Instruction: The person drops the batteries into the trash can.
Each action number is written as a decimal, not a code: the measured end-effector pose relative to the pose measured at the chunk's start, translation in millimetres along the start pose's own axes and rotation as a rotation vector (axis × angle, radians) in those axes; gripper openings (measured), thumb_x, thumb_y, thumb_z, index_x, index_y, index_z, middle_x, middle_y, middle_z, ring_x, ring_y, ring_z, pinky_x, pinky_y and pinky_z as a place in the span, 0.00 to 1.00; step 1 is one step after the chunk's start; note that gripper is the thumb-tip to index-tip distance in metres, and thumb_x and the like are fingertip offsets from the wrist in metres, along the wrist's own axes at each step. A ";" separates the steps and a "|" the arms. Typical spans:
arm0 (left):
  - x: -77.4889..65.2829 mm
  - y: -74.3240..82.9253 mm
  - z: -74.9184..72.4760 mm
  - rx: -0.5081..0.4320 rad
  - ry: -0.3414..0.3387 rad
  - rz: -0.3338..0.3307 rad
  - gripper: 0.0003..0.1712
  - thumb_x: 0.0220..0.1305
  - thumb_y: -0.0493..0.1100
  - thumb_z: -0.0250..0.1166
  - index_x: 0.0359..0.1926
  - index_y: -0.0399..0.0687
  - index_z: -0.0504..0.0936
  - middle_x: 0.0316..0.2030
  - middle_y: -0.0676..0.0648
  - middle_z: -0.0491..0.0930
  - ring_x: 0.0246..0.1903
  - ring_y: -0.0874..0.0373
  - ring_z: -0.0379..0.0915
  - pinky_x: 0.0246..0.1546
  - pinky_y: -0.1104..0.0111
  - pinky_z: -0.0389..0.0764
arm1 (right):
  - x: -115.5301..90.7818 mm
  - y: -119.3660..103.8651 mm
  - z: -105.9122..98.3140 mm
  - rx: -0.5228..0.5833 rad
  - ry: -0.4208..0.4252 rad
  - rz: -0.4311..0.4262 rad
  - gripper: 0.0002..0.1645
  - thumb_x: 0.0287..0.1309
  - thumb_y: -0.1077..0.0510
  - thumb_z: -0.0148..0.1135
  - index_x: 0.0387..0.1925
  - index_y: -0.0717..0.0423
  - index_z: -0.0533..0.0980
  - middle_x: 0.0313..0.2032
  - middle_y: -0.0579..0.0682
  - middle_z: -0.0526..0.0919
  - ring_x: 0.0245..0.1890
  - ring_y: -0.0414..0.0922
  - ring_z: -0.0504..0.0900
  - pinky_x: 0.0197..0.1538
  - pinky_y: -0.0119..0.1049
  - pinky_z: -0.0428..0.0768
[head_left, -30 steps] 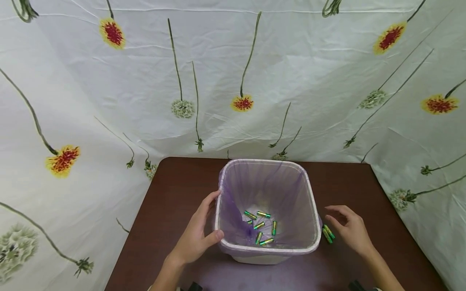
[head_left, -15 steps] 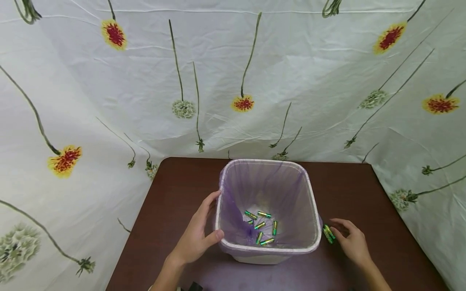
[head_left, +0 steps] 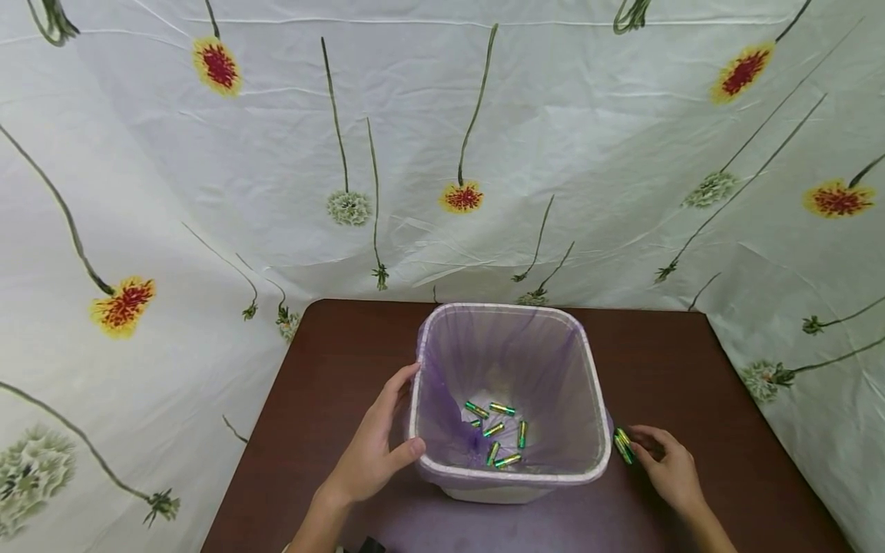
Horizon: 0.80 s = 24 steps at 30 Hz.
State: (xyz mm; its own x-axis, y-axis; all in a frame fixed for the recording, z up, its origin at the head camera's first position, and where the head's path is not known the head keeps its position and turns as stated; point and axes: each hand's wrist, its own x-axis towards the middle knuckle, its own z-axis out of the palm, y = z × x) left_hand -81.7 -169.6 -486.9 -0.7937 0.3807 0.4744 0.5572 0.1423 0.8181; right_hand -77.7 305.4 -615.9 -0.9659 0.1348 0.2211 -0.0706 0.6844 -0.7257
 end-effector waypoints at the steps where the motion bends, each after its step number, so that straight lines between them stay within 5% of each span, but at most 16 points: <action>1: 0.0 -0.1 0.1 0.001 0.001 0.002 0.47 0.70 0.56 0.65 0.81 0.50 0.53 0.75 0.45 0.61 0.71 0.41 0.61 0.72 0.60 0.61 | -0.3 0.8 0.5 0.006 0.002 -0.005 0.18 0.54 0.75 0.73 0.48 0.65 0.84 0.41 0.59 0.86 0.36 0.33 0.82 0.36 0.17 0.75; 24: 0.2 -1.9 1.4 -0.012 0.004 0.015 0.46 0.72 0.57 0.62 0.81 0.49 0.53 0.74 0.44 0.62 0.71 0.45 0.61 0.71 0.62 0.61 | -2.0 11.4 7.3 -0.075 0.015 0.006 0.15 0.53 0.73 0.74 0.43 0.63 0.85 0.36 0.52 0.85 0.32 0.32 0.78 0.33 0.22 0.75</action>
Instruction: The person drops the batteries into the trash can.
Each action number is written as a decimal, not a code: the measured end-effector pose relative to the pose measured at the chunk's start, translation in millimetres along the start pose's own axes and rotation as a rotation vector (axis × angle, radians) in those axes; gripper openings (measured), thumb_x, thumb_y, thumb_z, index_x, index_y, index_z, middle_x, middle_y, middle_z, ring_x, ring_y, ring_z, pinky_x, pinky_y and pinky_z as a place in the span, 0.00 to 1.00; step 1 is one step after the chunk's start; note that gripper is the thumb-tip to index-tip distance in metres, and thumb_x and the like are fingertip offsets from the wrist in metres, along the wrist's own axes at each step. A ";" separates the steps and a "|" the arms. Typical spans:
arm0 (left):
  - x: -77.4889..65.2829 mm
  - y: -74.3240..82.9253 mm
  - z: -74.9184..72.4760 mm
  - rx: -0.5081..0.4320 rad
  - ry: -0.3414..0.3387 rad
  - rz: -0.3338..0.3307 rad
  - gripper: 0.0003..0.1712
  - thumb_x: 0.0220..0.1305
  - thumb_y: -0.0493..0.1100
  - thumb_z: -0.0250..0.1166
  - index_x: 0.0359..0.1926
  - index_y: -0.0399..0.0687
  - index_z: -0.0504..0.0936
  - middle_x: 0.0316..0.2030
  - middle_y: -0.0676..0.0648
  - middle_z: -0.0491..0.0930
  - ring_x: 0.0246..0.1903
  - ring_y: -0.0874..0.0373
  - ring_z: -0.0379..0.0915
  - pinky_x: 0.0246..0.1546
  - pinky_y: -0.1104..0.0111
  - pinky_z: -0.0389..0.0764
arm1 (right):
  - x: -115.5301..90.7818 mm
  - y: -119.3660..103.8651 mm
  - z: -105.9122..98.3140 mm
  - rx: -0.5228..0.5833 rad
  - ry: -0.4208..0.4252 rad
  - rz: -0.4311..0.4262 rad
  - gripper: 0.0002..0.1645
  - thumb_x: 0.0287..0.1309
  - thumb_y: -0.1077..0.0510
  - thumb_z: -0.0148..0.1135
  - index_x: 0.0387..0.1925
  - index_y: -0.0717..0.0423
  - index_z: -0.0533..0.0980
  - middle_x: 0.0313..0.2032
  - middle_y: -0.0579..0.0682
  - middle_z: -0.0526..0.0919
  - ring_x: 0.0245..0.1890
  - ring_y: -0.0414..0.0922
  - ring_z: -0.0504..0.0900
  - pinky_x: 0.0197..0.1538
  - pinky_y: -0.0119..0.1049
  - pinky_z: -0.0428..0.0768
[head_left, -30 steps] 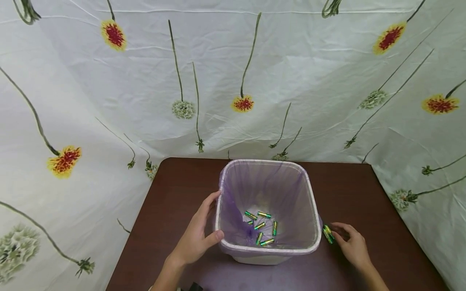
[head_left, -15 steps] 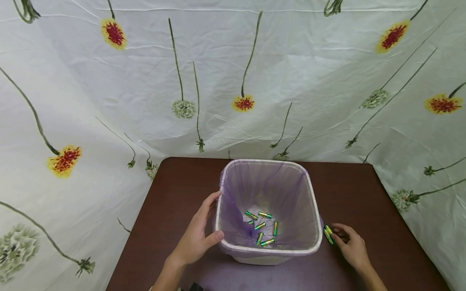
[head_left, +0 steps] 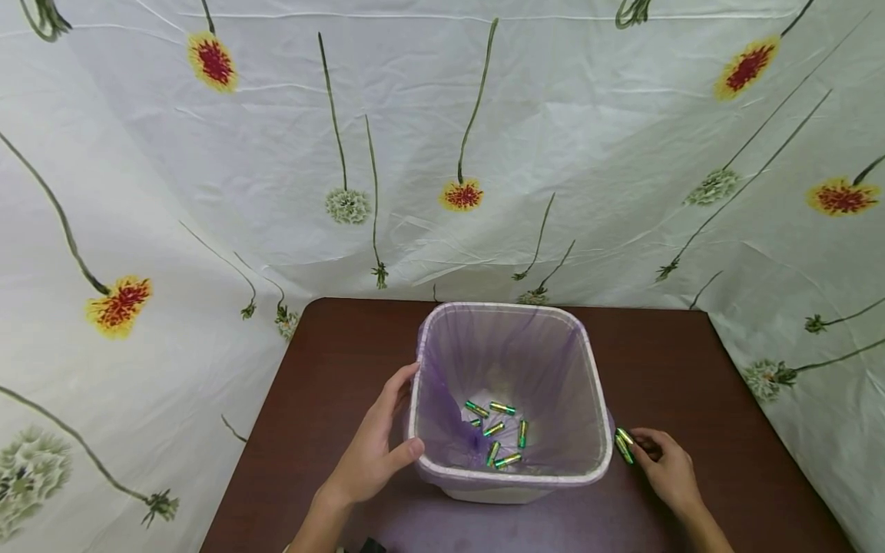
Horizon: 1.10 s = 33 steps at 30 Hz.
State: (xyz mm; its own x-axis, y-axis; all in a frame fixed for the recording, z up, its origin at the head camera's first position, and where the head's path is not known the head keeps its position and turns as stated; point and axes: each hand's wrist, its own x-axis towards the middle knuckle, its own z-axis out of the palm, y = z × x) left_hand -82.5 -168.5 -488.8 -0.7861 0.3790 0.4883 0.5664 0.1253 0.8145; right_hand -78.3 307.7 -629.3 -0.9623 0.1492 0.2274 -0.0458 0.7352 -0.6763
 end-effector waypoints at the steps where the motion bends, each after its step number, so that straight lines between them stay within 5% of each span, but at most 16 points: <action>1: 0.1 0.0 0.0 -0.001 0.000 0.002 0.46 0.72 0.57 0.62 0.81 0.49 0.53 0.74 0.44 0.62 0.71 0.45 0.61 0.71 0.63 0.61 | 0.0 1.3 0.4 -0.009 0.002 -0.006 0.14 0.53 0.72 0.74 0.43 0.63 0.85 0.36 0.51 0.85 0.31 0.32 0.78 0.33 0.22 0.75; 13: 0.3 1.2 1.3 -0.020 0.003 0.007 0.45 0.71 0.54 0.62 0.81 0.48 0.53 0.75 0.43 0.61 0.72 0.45 0.60 0.72 0.65 0.59 | -1.2 12.2 6.0 -0.059 0.057 -0.110 0.14 0.51 0.72 0.76 0.41 0.59 0.86 0.35 0.51 0.85 0.31 0.32 0.79 0.33 0.18 0.72; 33: 1.8 0.7 -2.1 0.015 -0.015 -0.013 0.47 0.68 0.51 0.65 0.81 0.50 0.53 0.75 0.45 0.62 0.72 0.43 0.61 0.72 0.59 0.61 | 0.8 7.9 0.3 -0.034 0.050 -0.032 0.12 0.57 0.73 0.71 0.43 0.62 0.84 0.36 0.52 0.83 0.31 0.32 0.76 0.31 0.29 0.74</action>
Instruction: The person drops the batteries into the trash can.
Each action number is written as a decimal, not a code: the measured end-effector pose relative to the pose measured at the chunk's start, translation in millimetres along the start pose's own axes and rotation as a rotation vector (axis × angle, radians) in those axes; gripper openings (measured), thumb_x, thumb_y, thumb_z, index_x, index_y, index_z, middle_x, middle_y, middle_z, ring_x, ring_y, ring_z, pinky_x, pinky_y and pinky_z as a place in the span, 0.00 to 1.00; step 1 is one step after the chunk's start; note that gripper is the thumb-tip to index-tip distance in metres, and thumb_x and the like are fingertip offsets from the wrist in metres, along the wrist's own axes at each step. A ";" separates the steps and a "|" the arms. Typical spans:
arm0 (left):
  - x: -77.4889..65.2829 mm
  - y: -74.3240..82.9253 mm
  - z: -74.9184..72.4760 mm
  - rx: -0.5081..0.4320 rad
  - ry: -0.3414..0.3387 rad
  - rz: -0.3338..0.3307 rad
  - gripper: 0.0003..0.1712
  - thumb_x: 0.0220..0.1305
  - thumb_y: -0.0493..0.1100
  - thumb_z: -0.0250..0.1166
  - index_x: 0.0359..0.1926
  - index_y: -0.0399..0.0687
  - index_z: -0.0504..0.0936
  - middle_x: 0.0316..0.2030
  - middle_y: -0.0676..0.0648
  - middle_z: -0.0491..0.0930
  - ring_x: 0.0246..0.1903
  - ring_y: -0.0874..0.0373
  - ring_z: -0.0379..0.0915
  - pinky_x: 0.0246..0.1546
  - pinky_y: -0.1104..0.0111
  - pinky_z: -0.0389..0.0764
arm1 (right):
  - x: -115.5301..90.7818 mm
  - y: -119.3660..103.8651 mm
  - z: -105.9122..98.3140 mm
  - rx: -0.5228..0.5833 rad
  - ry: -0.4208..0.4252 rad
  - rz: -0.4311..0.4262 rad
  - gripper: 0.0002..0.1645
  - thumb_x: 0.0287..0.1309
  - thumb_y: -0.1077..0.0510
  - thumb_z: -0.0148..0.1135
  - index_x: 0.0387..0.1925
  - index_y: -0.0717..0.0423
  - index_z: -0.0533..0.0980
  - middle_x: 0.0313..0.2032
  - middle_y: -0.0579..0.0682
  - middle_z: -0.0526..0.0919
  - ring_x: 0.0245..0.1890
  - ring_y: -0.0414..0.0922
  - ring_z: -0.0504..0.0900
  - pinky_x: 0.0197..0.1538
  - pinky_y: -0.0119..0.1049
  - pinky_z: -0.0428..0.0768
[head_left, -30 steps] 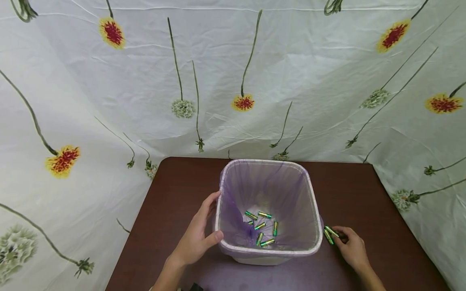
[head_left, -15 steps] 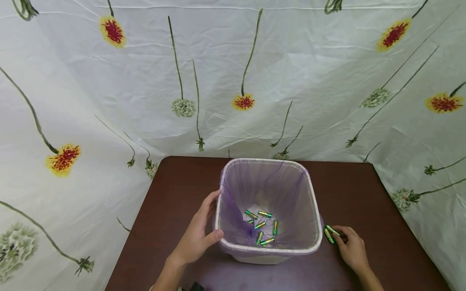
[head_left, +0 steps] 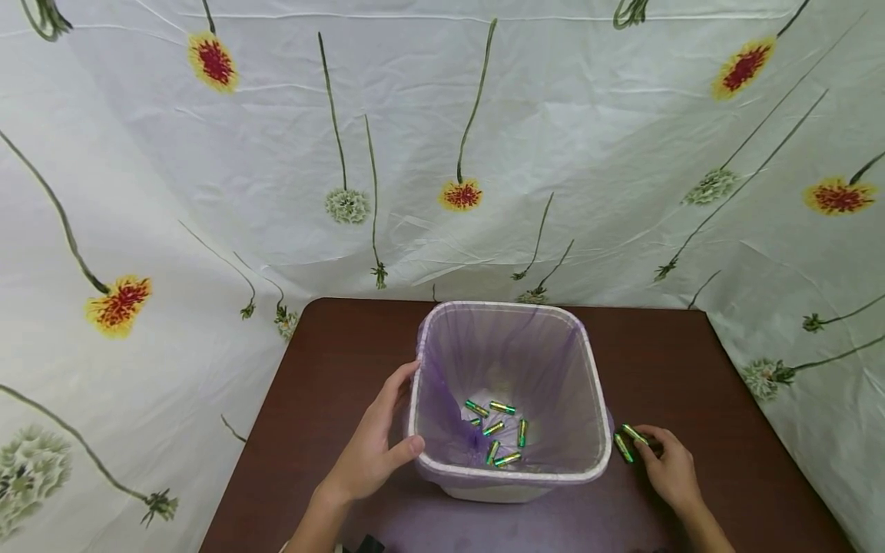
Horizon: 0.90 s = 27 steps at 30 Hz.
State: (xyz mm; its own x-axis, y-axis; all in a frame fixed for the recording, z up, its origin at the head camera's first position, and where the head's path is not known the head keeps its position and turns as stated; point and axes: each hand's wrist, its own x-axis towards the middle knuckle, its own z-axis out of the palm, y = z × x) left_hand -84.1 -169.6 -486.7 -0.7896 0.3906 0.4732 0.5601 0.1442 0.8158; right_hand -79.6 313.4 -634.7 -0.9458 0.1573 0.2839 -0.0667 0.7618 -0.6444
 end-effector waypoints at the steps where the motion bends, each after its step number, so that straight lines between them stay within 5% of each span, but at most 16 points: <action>1: 0.1 0.1 0.0 0.000 0.001 0.001 0.47 0.68 0.52 0.65 0.81 0.50 0.53 0.75 0.45 0.62 0.72 0.43 0.61 0.72 0.59 0.61 | 0.7 -0.8 -0.8 0.005 0.003 -0.001 0.12 0.56 0.73 0.71 0.43 0.62 0.84 0.36 0.52 0.83 0.31 0.32 0.76 0.31 0.29 0.74; 27: -0.8 -1.3 1.9 -0.035 0.005 0.000 0.47 0.68 0.49 0.64 0.81 0.50 0.53 0.74 0.45 0.63 0.71 0.42 0.62 0.71 0.63 0.61 | 13.0 -15.9 -20.9 -0.003 -0.018 0.005 0.12 0.57 0.71 0.72 0.43 0.60 0.85 0.36 0.53 0.84 0.30 0.33 0.76 0.28 0.32 0.74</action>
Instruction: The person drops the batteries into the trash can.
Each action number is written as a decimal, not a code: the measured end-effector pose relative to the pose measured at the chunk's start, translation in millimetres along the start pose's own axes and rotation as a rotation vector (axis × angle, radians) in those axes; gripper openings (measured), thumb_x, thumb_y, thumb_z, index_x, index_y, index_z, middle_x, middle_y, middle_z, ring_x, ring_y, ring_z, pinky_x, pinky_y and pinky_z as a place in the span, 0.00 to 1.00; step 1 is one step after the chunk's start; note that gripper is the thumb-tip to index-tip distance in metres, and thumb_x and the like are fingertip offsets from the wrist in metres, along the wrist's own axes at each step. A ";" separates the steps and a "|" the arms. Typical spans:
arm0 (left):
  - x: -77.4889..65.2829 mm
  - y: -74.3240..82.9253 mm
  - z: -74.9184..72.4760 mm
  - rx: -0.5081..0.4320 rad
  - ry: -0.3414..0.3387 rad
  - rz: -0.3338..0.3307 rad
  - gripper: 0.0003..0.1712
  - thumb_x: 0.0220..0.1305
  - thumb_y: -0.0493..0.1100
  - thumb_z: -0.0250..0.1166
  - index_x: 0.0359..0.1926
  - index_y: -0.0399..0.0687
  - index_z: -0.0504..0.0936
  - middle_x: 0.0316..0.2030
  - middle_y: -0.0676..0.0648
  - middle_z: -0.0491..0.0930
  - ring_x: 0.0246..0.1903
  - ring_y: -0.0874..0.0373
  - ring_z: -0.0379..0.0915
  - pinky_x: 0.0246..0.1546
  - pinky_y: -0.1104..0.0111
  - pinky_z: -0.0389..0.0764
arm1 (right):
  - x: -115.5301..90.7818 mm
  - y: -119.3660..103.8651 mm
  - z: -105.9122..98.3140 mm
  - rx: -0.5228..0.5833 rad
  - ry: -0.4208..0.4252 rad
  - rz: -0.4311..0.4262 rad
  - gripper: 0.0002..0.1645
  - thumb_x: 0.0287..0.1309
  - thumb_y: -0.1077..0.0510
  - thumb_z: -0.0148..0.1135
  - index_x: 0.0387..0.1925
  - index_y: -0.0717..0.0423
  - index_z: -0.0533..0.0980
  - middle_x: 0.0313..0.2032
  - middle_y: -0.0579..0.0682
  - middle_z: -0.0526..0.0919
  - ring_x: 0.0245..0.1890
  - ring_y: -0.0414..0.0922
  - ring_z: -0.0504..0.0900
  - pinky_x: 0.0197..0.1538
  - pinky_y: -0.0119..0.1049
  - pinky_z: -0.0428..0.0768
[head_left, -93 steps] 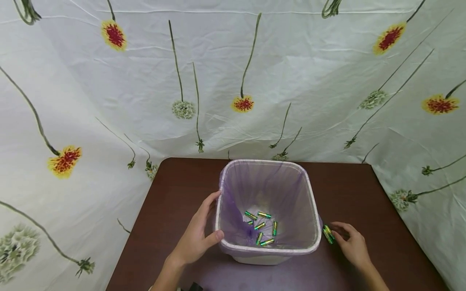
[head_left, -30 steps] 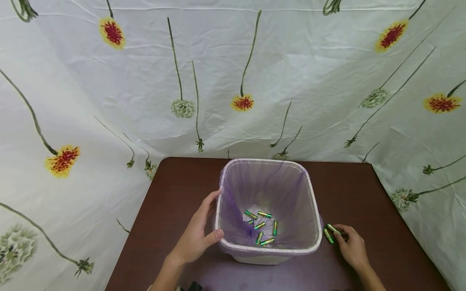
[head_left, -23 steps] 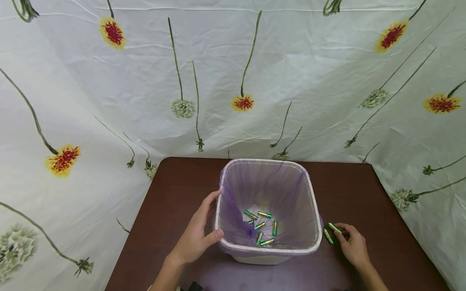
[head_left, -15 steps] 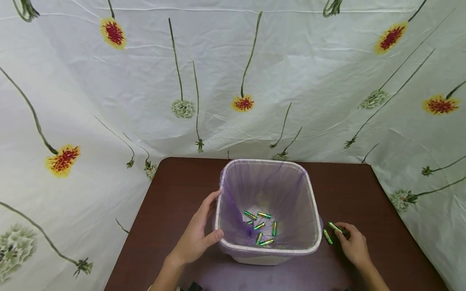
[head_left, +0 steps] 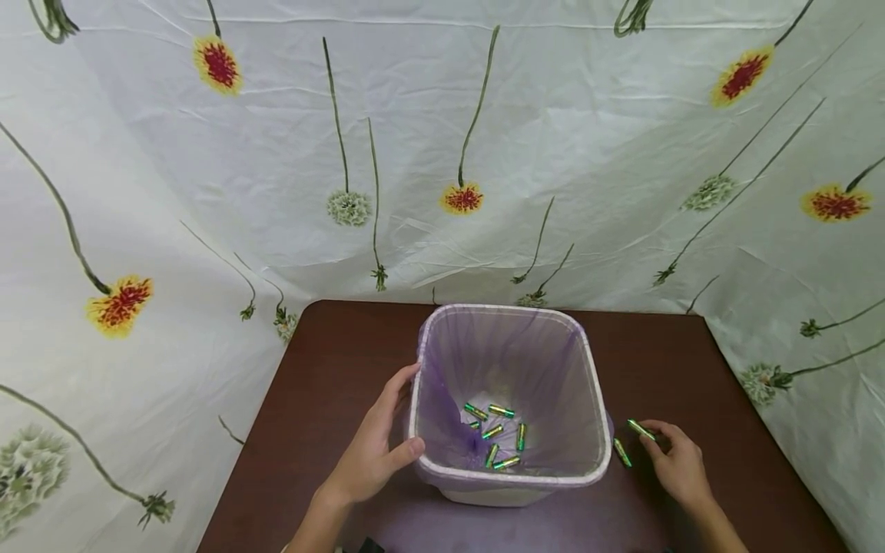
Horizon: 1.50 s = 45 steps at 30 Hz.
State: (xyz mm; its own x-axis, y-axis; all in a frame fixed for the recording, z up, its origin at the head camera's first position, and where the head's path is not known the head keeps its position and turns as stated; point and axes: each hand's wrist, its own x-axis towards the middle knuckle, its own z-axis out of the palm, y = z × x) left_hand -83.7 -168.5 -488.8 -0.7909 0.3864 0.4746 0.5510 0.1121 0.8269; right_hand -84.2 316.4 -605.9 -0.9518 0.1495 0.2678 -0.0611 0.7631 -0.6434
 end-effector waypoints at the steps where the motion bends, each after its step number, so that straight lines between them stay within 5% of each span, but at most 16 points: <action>1: -0.1 -0.1 0.3 -0.002 -0.001 0.001 0.47 0.68 0.48 0.64 0.81 0.49 0.53 0.74 0.45 0.63 0.71 0.42 0.61 0.71 0.64 0.60 | 0.4 -0.5 -0.7 -0.003 -0.004 0.000 0.12 0.58 0.71 0.72 0.44 0.60 0.85 0.36 0.53 0.84 0.31 0.32 0.76 0.29 0.32 0.75; 23: -0.1 1.5 1.9 -0.028 0.004 0.025 0.47 0.67 0.44 0.63 0.81 0.47 0.52 0.75 0.43 0.61 0.73 0.45 0.60 0.72 0.65 0.59 | 18.3 -20.8 -15.6 0.003 0.022 -0.145 0.16 0.53 0.74 0.74 0.43 0.59 0.85 0.36 0.49 0.84 0.32 0.33 0.76 0.30 0.29 0.73; 45: -0.1 0.5 2.9 -0.046 0.008 0.033 0.47 0.66 0.42 0.64 0.81 0.46 0.52 0.75 0.43 0.61 0.73 0.45 0.58 0.72 0.65 0.58 | 26.2 -35.0 -26.5 0.032 0.020 -0.196 0.16 0.54 0.75 0.72 0.43 0.58 0.86 0.40 0.50 0.84 0.35 0.33 0.76 0.34 0.21 0.72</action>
State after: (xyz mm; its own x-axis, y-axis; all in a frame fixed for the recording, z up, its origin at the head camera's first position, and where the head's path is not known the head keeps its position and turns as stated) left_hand -82.5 -165.8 -489.3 -0.7743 0.3823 0.5043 0.5646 0.0573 0.8234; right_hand -99.0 310.3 -557.4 -0.9145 0.0125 0.4045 -0.2548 0.7586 -0.5997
